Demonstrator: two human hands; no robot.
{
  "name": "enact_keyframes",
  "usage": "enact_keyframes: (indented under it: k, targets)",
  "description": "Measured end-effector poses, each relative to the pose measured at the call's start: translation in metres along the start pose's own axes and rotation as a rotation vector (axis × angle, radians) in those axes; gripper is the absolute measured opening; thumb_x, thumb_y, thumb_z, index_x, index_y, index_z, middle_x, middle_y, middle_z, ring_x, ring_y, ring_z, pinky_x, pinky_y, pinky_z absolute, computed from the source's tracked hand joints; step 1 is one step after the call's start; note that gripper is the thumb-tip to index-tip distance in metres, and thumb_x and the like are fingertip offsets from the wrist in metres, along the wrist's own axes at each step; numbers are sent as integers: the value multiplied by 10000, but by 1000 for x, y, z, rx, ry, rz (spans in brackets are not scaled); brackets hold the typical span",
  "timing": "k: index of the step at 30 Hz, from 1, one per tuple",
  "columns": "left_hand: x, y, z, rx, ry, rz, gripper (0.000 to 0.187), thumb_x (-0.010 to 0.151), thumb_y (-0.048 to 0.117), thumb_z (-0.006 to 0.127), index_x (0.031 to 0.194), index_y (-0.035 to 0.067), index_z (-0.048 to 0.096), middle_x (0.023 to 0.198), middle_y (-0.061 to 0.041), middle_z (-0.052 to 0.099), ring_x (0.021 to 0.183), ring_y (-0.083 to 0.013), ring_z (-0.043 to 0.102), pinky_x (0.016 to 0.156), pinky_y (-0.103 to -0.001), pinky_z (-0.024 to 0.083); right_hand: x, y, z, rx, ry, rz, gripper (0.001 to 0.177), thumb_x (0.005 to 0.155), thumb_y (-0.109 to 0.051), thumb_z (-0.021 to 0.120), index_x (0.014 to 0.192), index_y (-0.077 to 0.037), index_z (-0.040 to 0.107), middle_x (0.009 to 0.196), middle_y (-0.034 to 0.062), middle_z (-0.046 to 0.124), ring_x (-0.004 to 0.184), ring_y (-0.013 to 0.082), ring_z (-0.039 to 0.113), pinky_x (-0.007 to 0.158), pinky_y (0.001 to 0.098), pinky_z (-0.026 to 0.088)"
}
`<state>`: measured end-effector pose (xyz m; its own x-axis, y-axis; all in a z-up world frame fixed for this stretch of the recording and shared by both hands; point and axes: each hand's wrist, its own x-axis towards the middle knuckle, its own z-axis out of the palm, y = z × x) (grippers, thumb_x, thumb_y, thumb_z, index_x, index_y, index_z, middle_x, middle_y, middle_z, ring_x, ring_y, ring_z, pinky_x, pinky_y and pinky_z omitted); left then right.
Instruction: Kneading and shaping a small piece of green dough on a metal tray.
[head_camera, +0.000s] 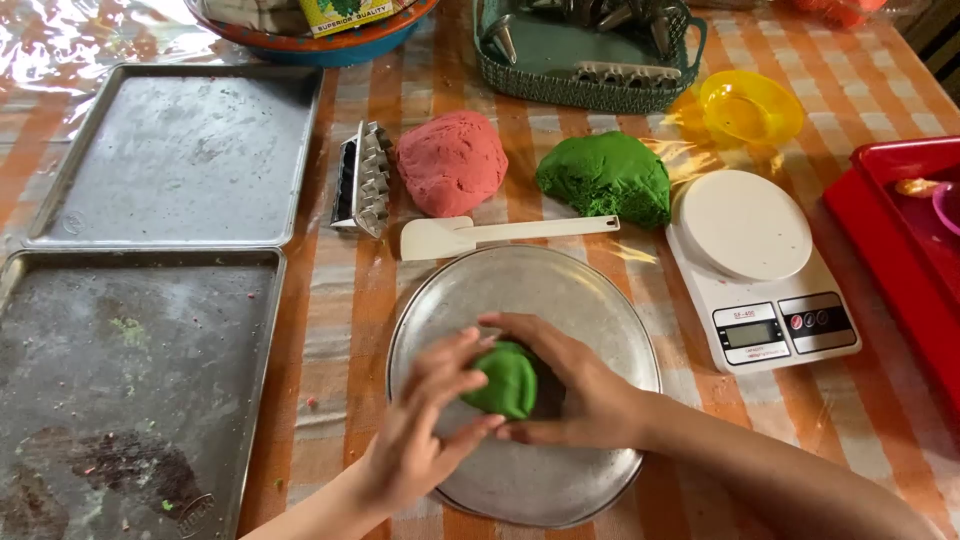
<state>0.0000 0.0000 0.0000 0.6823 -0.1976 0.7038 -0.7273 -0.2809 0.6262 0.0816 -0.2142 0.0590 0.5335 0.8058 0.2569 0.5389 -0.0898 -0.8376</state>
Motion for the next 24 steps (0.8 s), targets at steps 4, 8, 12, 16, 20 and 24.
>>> enact_keyframes:
  k: [4,8,12,16,20,24]
  targets:
    - [1,3,-1,-11,-59,-7,436,993,11,702,1368,42,481,1534,-252,429,1494,-395,421,1268,-558,431,-5,4,-4,21,13,-130,648,892,-151,810,1436,-25,480,1422,178,607,1355,332,600,1139,447,513]
    - [8,6,-6,219,-33,-101,443,963,220,737,1310,48,521,1422,-195,530,1294,-343,594,1070,-443,521,-1,-4,-20,16,34,145,544,986,-307,612,1454,-66,474,1321,93,660,1175,213,629,958,338,505]
    - [12,8,-3,375,-109,-186,387,944,279,745,1270,121,609,1317,-32,685,1133,-238,679,900,-364,465,3,-18,-31,-52,-61,124,639,1049,-486,388,1521,-55,416,1562,155,512,1479,341,461,1171,513,373]
    - [13,7,-4,376,-83,-161,308,935,228,742,1215,135,652,1267,-10,707,1109,-234,674,916,-361,478,10,-25,-34,-42,17,84,800,1049,-678,215,1483,-43,438,1544,202,516,1452,366,494,1174,577,395]
    - [0,-2,3,390,-133,-223,450,973,322,672,1349,107,552,1319,-66,657,1184,-289,620,956,-420,436,33,-20,-23,-117,-72,124,725,1050,-577,215,1526,-52,368,1591,213,431,1502,368,384,1190,565,300]
    - [-7,-8,9,544,-204,-187,887,919,551,717,1457,-75,393,1569,-267,441,1432,-392,481,1210,-498,311,73,-24,-9,-413,-343,246,928,931,-706,105,1592,-77,267,1670,235,205,1556,433,72,1160,704,-24]
